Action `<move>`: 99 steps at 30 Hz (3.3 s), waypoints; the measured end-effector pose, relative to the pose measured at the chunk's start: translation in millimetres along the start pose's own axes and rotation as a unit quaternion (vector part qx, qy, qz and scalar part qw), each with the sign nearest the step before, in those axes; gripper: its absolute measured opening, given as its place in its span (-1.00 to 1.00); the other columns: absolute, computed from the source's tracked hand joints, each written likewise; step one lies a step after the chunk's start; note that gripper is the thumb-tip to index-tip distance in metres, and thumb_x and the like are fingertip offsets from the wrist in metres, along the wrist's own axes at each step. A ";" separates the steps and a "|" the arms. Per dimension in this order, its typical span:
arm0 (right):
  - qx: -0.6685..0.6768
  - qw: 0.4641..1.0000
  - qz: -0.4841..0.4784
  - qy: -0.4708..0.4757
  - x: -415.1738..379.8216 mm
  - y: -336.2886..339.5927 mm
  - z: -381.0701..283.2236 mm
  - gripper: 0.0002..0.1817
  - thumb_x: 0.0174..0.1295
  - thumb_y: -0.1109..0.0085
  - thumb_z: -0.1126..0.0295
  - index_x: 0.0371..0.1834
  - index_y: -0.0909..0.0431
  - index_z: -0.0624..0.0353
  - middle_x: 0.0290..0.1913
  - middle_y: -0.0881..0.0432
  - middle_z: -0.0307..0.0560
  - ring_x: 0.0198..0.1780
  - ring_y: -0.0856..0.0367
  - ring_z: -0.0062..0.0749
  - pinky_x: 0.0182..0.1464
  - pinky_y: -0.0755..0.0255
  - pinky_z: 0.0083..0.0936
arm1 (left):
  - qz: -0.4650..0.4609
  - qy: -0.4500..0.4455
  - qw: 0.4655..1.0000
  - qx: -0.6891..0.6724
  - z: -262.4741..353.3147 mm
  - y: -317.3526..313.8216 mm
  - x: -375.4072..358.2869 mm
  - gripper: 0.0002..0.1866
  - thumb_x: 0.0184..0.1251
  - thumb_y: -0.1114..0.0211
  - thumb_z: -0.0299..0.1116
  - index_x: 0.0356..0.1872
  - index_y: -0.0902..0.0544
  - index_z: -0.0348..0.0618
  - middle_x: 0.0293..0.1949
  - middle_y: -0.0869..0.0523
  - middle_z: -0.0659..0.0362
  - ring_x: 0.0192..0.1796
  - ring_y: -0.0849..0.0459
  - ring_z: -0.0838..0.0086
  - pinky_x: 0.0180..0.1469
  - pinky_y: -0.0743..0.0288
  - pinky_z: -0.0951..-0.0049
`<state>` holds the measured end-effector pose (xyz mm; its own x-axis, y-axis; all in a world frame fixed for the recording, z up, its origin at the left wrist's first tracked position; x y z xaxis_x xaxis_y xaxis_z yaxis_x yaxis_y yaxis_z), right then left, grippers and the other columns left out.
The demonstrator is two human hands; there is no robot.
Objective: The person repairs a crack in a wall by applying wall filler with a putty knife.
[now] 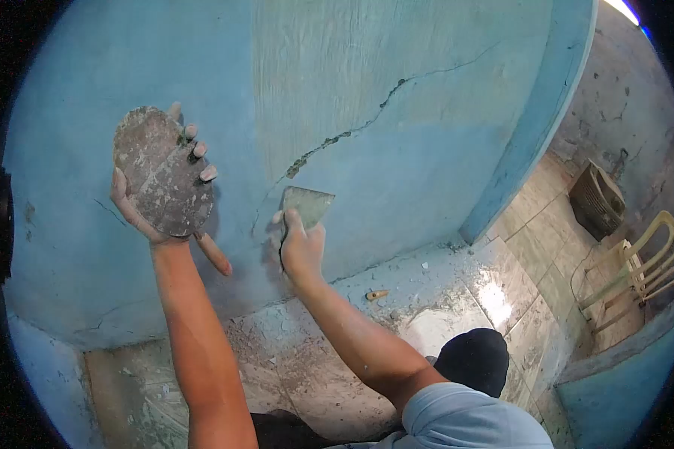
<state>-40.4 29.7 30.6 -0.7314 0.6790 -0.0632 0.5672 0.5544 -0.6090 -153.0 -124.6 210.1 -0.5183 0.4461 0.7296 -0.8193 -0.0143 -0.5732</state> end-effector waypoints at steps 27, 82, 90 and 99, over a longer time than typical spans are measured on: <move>-0.167 0.967 0.039 0.186 36.2 -7.3 -8.7 -0.82 0.60 -0.07 0.39 -0.22 -0.56 0.17 -0.51 -0.52 -0.23 -0.71 -0.36 -0.48 -0.69 -0.14 -0.47 | -0.016 0.018 1.000 -0.013 -0.5 -9.0 -0.9 0.18 0.37 -0.28 0.27 0.69 -0.06 -0.52 0.22 -0.58 -0.25 0.09 -0.69 0.03 -0.12 -0.69 0.05; -0.423 0.828 0.016 0.367 12.0 -27.8 -45.3 -0.76 0.51 -0.06 0.53 0.15 -0.58 0.33 -0.30 -0.69 0.28 -0.25 -0.70 0.31 -0.11 -0.54 0.08 | -0.005 0.004 1.000 -0.009 -1.6 -11.7 -0.4 0.18 0.33 -0.29 0.29 0.69 -0.10 -0.49 0.21 -0.59 -0.20 0.07 -0.69 0.07 -0.15 -0.67 0.06; -0.364 0.884 -0.096 0.278 -11.1 -12.3 -14.1 -0.68 0.54 -0.10 0.53 0.31 -0.55 0.29 -0.27 -0.76 0.17 -0.46 -0.70 -0.03 -0.38 -0.51 -0.19 | -0.018 0.012 1.000 -0.013 -2.7 -19.2 0.0 0.17 0.34 -0.28 0.29 0.69 -0.11 -0.47 0.21 -0.59 -0.21 0.07 -0.69 0.07 -0.15 -0.67 0.05; -0.034 0.999 0.002 0.021 26.1 5.5 -4.1 -0.69 0.65 -0.06 0.29 -0.23 -0.62 0.26 -0.42 -0.75 -0.05 -0.67 -0.53 -0.41 -0.71 -0.30 -0.40 | -0.016 -0.001 1.000 -0.006 0.7 -13.9 2.3 0.16 0.36 -0.28 0.28 0.68 -0.11 -0.51 0.21 -0.60 -0.23 0.07 -0.70 0.04 -0.15 -0.67 0.05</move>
<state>-54.8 52.5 28.8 -0.7132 0.7002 -0.0323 0.5958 0.5814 -0.5541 -143.0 -124.1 220.1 -0.4922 0.4444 0.7485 -0.8324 0.0112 -0.5540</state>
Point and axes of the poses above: each hand's wrist, its own x-axis towards the middle knuckle, its own y-axis out of the back of the hand, z = x × y, the point moved 10 cm from there along x, towards the middle knuckle
